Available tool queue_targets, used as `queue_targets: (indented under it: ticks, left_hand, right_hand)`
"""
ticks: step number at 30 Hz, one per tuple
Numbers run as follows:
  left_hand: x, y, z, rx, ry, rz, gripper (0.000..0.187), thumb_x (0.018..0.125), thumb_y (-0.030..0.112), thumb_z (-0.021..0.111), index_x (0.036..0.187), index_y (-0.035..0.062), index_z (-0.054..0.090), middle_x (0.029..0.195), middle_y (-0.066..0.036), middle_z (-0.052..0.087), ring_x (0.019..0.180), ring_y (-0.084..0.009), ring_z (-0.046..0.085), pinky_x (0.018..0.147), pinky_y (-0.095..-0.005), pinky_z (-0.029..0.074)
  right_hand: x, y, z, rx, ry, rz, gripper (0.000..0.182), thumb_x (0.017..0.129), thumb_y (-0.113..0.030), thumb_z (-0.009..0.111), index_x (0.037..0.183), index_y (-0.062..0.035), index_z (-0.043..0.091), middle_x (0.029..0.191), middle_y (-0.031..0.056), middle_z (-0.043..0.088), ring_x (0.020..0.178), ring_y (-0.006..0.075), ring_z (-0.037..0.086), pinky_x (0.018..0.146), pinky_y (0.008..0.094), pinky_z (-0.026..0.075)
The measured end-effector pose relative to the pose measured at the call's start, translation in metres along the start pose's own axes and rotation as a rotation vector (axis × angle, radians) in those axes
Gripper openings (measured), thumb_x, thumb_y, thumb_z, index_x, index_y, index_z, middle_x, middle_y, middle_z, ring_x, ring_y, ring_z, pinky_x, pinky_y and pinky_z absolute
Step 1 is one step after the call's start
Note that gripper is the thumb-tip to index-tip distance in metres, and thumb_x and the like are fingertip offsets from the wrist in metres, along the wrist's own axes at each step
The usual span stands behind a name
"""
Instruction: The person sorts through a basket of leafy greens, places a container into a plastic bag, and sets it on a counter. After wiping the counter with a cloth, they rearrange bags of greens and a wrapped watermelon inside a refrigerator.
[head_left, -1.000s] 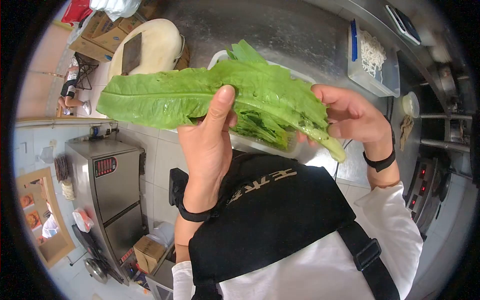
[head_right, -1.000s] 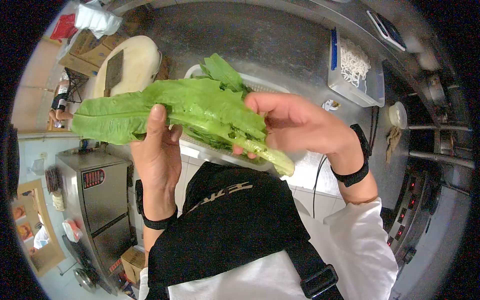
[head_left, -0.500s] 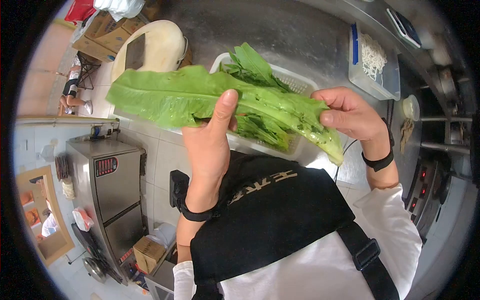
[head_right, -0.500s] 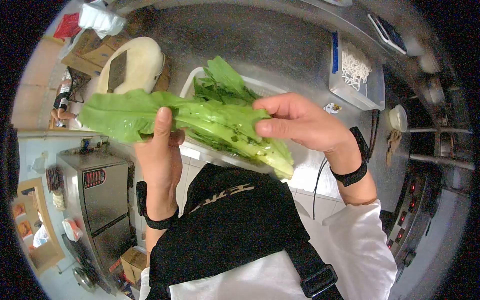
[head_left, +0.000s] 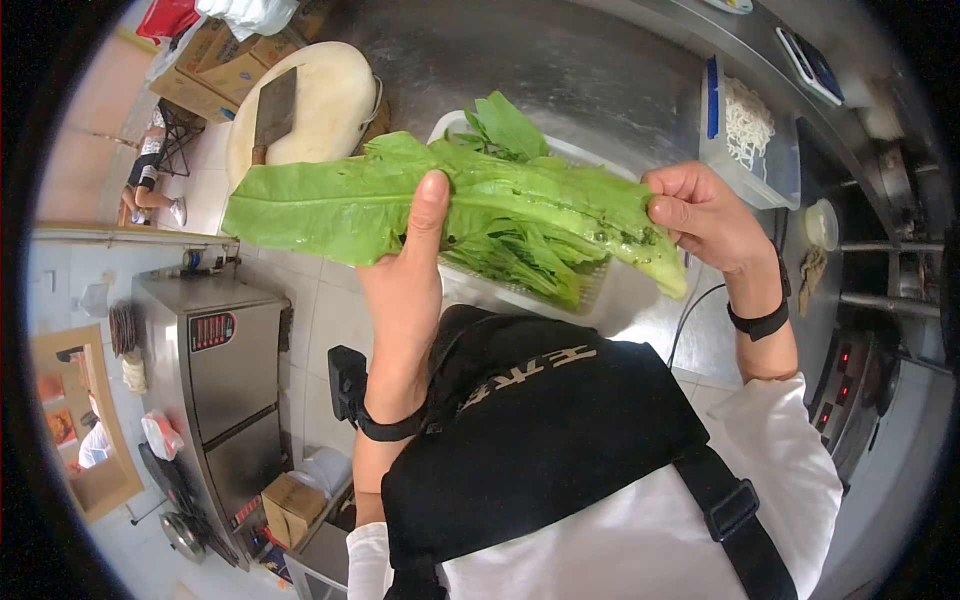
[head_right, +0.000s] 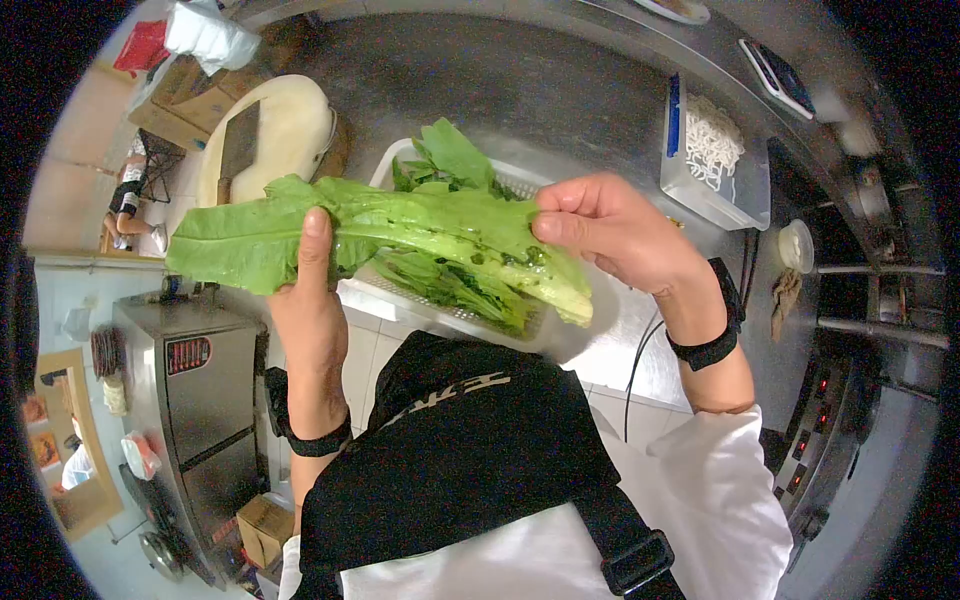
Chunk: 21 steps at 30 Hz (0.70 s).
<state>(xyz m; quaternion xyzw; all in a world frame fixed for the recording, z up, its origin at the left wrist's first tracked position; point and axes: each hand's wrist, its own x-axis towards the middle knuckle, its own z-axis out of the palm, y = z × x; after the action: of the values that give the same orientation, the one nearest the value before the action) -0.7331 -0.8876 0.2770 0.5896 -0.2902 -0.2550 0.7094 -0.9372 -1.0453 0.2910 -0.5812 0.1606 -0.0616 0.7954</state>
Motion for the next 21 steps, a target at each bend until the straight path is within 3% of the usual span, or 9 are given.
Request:
queue_targets:
  ticks: [6, 7, 9, 11, 12, 14, 15, 17, 21]
  left_hand:
    - [0.002, -0.001, 0.0, -0.025, 0.005, 0.024, 0.039, 0.083, 0.019, 0.058, 0.113, -0.0004, 0.044, 0.106, -0.007, 0.051, 0.093, -0.0141, 0.049, 0.083, -0.0267, 0.039]
    - [0.002, 0.0, 0.002, -0.025, 0.004, 0.025, 0.039, 0.083, 0.019, 0.058, 0.113, -0.0004, 0.044, 0.106, -0.007, 0.051, 0.093, -0.0141, 0.049, 0.083, -0.0267, 0.039]
    - [0.002, 0.002, 0.008, 0.011, 0.086, 0.05, 0.025, 0.081, 0.02, 0.061, 0.096, 0.0002, 0.054, 0.09, -0.005, 0.056, 0.082, -0.011, 0.051, 0.073, -0.0236, 0.041]
    - [0.002, 0.002, 0.01, 0.061, 0.041, 0.046, 0.024, 0.081, 0.019, 0.061, 0.095, -0.0002, 0.054, 0.088, -0.004, 0.056, 0.08, -0.0108, 0.051, 0.071, -0.0233, 0.041]
    - [0.001, 0.001, 0.011, 0.112, -0.007, 0.037, 0.024, 0.081, 0.019, 0.061, 0.094, -0.0005, 0.055, 0.086, -0.004, 0.056, 0.077, -0.0105, 0.051, 0.069, -0.023, 0.041]
    - [0.001, -0.003, 0.016, 0.067, -0.047, -0.003, 0.023, 0.081, 0.018, 0.061, 0.093, -0.0007, 0.055, 0.084, -0.003, 0.056, 0.076, -0.0103, 0.051, 0.068, -0.0229, 0.042]
    - [0.0, -0.004, 0.019, 0.019, -0.088, -0.044, 0.022, 0.081, 0.018, 0.061, 0.092, -0.0008, 0.056, 0.083, -0.003, 0.056, 0.074, -0.01, 0.051, 0.066, -0.0228, 0.042]
    - [-0.001, -0.002, 0.019, -0.004, -0.092, -0.078, 0.022, 0.081, 0.017, 0.06, 0.092, -0.0009, 0.055, 0.085, -0.004, 0.056, 0.075, -0.0096, 0.051, 0.067, -0.0231, 0.041]
    - [-0.001, -0.002, 0.013, -0.011, -0.14, -0.057, 0.022, 0.08, 0.015, 0.061, 0.093, -0.0009, 0.054, 0.087, -0.004, 0.056, 0.079, -0.01, 0.051, 0.069, -0.0237, 0.041]
  right_hand:
    - [-0.002, -0.005, 0.006, -0.052, 0.078, -0.003, 0.019, 0.085, -0.017, 0.054, 0.087, 0.0015, 0.059, 0.072, -0.0043, 0.053, 0.062, 0.0012, 0.044, 0.054, 0.0164, 0.035]
    - [-0.002, -0.004, 0.006, -0.054, 0.112, -0.001, 0.02, 0.085, -0.015, 0.053, 0.093, 0.0021, 0.057, 0.072, -0.0044, 0.052, 0.062, 0.0021, 0.044, 0.054, 0.0172, 0.036]
    - [0.002, -0.004, 0.009, -0.059, 0.144, -0.003, 0.021, 0.085, -0.013, 0.052, 0.099, 0.0027, 0.055, 0.071, -0.0045, 0.052, 0.062, 0.003, 0.044, 0.055, 0.018, 0.036]
    - [0.012, -0.002, 0.02, -0.276, 0.152, -0.117, 0.034, 0.081, -0.014, 0.057, 0.111, -0.0006, 0.048, 0.078, 0.0005, 0.053, 0.071, 0.006, 0.048, 0.061, 0.0181, 0.038]
    - [0.015, -0.002, 0.026, -0.275, 0.15, -0.12, 0.034, 0.081, -0.014, 0.057, 0.111, -0.0006, 0.048, 0.078, 0.0005, 0.053, 0.071, 0.006, 0.048, 0.061, 0.0181, 0.038]
    - [0.019, 0.0, 0.037, -0.643, 0.144, -0.115, 0.036, 0.081, -0.009, 0.055, 0.114, -0.0012, 0.044, 0.083, 0.0008, 0.053, 0.078, 0.0069, 0.049, 0.069, 0.0191, 0.039]
    - [0.023, 0.003, 0.04, -0.641, 0.142, -0.116, 0.036, 0.081, -0.009, 0.055, 0.114, -0.0012, 0.044, 0.083, 0.0008, 0.053, 0.078, 0.0069, 0.049, 0.069, 0.0191, 0.039]
    - [0.029, 0.013, 0.043, -0.709, 0.183, -0.135, 0.024, 0.081, -0.015, 0.055, 0.101, -0.0033, 0.048, 0.068, 0.0015, 0.048, 0.065, 0.0086, 0.045, 0.058, 0.0241, 0.038]
    - [0.039, 0.016, 0.043, -0.521, 0.177, -0.078, 0.018, 0.082, -0.016, 0.055, 0.091, -0.0012, 0.05, 0.066, 0.0015, 0.048, 0.065, 0.0074, 0.045, 0.057, 0.0243, 0.037]
